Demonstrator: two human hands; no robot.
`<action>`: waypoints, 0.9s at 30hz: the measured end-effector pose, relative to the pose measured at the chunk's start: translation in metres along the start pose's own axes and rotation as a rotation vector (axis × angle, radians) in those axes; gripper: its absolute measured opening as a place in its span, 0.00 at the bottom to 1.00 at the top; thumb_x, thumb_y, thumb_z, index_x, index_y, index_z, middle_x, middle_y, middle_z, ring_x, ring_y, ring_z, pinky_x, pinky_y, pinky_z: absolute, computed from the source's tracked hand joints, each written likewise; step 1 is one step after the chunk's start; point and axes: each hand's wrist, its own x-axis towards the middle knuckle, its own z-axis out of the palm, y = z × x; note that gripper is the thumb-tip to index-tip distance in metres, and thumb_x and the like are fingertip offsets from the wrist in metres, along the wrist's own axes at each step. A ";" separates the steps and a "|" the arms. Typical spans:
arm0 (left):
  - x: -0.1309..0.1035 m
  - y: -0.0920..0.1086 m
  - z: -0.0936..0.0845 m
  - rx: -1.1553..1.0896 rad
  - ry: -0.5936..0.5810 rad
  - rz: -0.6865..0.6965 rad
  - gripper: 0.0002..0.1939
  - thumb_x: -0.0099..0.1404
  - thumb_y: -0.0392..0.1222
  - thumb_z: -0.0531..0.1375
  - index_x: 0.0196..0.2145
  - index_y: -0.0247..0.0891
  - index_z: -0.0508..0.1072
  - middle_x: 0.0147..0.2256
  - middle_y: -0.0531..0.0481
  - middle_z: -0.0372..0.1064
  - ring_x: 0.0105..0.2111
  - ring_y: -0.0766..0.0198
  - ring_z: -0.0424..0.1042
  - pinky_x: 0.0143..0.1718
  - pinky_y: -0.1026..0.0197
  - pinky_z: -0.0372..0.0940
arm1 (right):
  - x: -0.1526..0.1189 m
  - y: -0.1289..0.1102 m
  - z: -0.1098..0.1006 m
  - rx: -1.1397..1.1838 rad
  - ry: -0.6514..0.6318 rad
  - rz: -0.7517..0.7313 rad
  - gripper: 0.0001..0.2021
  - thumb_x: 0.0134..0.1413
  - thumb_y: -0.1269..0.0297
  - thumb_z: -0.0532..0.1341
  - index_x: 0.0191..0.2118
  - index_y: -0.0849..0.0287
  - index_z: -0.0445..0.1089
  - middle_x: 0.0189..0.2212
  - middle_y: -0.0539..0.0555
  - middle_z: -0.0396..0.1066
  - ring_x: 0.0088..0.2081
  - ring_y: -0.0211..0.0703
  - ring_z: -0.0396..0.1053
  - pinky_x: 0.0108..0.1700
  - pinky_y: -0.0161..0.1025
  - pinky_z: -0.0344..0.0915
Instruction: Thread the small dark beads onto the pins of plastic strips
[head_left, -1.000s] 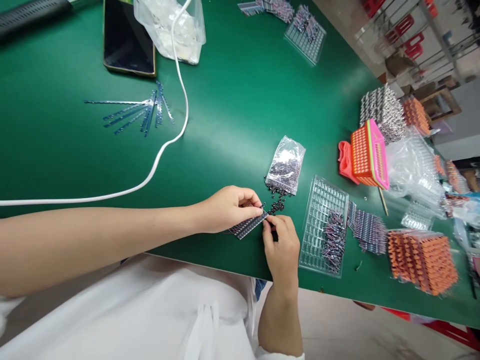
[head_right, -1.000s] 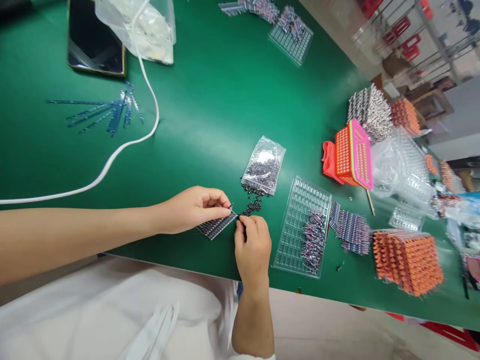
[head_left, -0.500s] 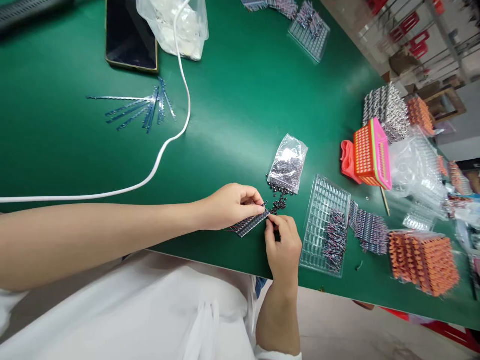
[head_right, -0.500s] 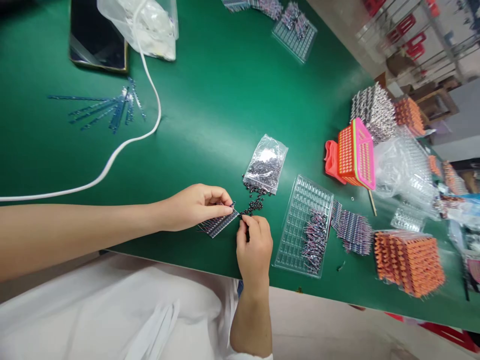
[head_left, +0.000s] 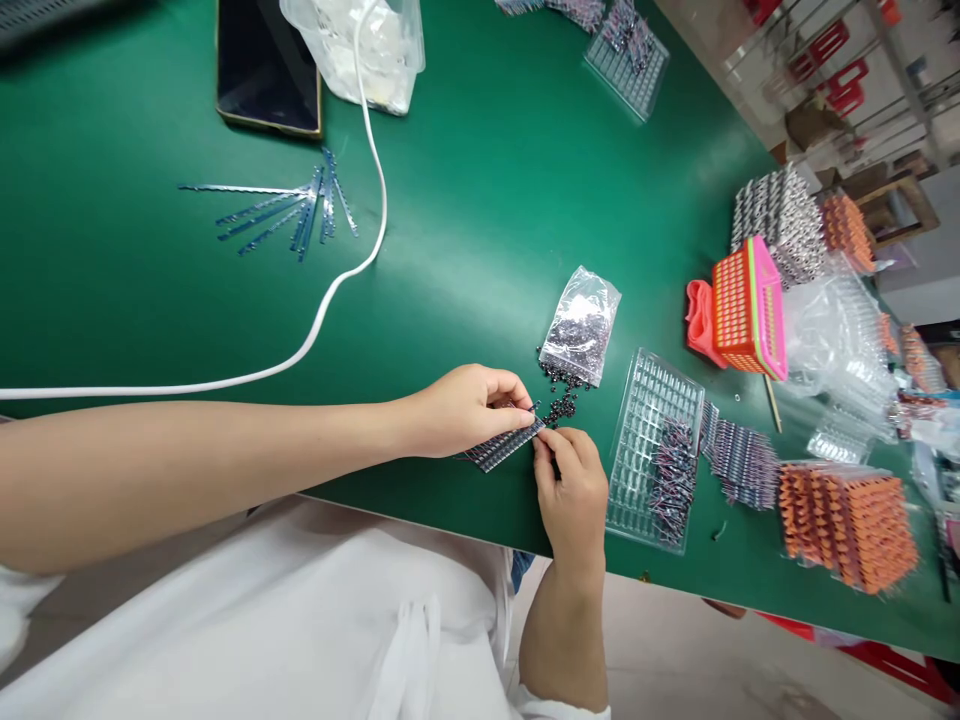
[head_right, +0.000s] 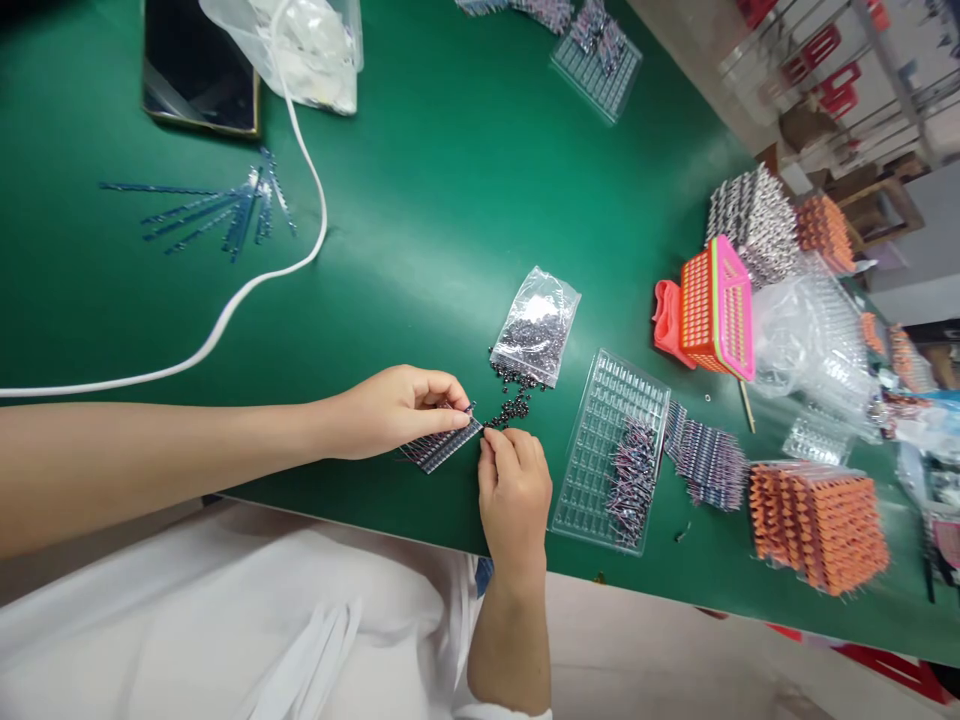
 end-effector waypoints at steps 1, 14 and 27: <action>0.000 0.000 0.000 0.002 -0.002 0.004 0.10 0.61 0.46 0.61 0.33 0.34 0.74 0.27 0.51 0.72 0.28 0.64 0.69 0.31 0.63 0.63 | 0.001 0.000 0.000 -0.014 -0.011 0.000 0.08 0.66 0.70 0.57 0.46 0.57 0.72 0.38 0.55 0.73 0.41 0.42 0.69 0.43 0.40 0.68; -0.006 -0.003 0.003 0.043 -0.087 0.069 0.10 0.64 0.45 0.60 0.37 0.36 0.75 0.40 0.46 0.78 0.40 0.58 0.76 0.41 0.59 0.68 | 0.001 -0.014 -0.009 0.308 0.074 0.281 0.05 0.60 0.70 0.59 0.32 0.57 0.69 0.28 0.47 0.67 0.27 0.33 0.63 0.30 0.33 0.61; -0.019 -0.003 0.018 -0.265 -0.140 0.096 0.06 0.64 0.41 0.62 0.35 0.35 0.74 0.43 0.44 0.79 0.43 0.61 0.77 0.46 0.60 0.70 | -0.006 -0.021 0.000 0.226 0.447 0.084 0.11 0.57 0.76 0.63 0.42 0.55 0.73 0.33 0.50 0.73 0.33 0.36 0.71 0.33 0.34 0.68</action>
